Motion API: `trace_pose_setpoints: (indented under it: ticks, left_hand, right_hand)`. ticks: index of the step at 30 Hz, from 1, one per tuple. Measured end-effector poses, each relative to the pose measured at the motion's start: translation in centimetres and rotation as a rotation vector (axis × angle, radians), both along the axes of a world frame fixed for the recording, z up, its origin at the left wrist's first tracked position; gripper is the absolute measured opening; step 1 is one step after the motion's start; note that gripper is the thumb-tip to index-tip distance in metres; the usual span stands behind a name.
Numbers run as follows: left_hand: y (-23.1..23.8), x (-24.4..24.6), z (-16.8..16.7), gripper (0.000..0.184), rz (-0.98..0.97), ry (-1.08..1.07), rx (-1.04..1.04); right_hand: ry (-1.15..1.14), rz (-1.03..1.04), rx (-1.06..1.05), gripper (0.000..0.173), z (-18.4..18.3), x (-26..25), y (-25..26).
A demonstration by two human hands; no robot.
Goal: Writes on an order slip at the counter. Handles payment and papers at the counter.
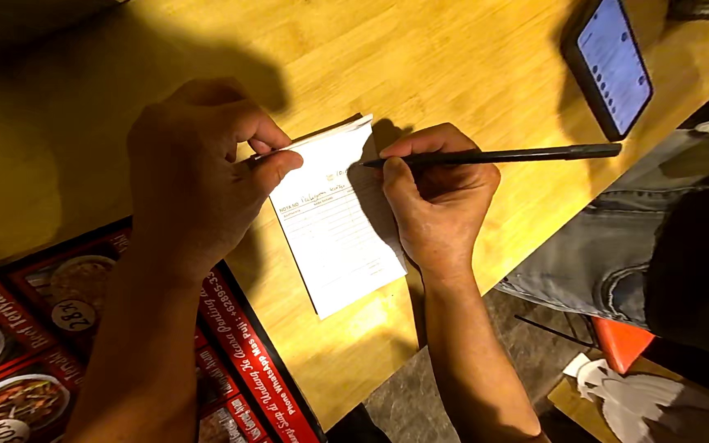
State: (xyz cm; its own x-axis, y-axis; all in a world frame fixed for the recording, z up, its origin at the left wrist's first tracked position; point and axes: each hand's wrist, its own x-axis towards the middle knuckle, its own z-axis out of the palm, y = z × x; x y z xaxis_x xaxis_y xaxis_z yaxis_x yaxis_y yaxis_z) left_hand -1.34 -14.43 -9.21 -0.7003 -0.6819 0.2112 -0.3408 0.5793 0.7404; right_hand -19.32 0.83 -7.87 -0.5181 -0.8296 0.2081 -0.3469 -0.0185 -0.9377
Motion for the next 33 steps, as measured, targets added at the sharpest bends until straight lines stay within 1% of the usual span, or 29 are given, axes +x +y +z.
trace_pose_setpoints:
  ticks: [3, 7, 13, 17, 33]
  left_hand:
    - [0.04, -0.03, 0.06, 0.022, 0.001, 0.001, 0.004]
    - [0.10, -0.06, 0.07, 0.022, 0.013, -0.003, 0.017]
    - [-0.02, -0.04, -0.20, 0.023, -0.008, 0.014, -0.007]
    - [-0.03, -0.01, -0.13, 0.023, -0.007, 0.014, 0.008]
    - [0.02, 0.02, -0.14, 0.022, -0.014, 0.030, 0.025]
  right_hand:
    - [-0.007, 0.013, -0.005, 0.014, -0.01, 0.06, 0.02]
    - [-0.015, -0.021, -0.035, 0.015, 0.03, -0.31, 0.32]
    - [-0.019, -0.033, -0.027, 0.013, -0.25, -0.46, 0.01]
    - [-0.018, -0.020, 0.010, 0.015, 0.10, -0.31, 0.32]
    - [-0.012, -0.026, -0.002, 0.014, 0.00, -0.31, 0.24]
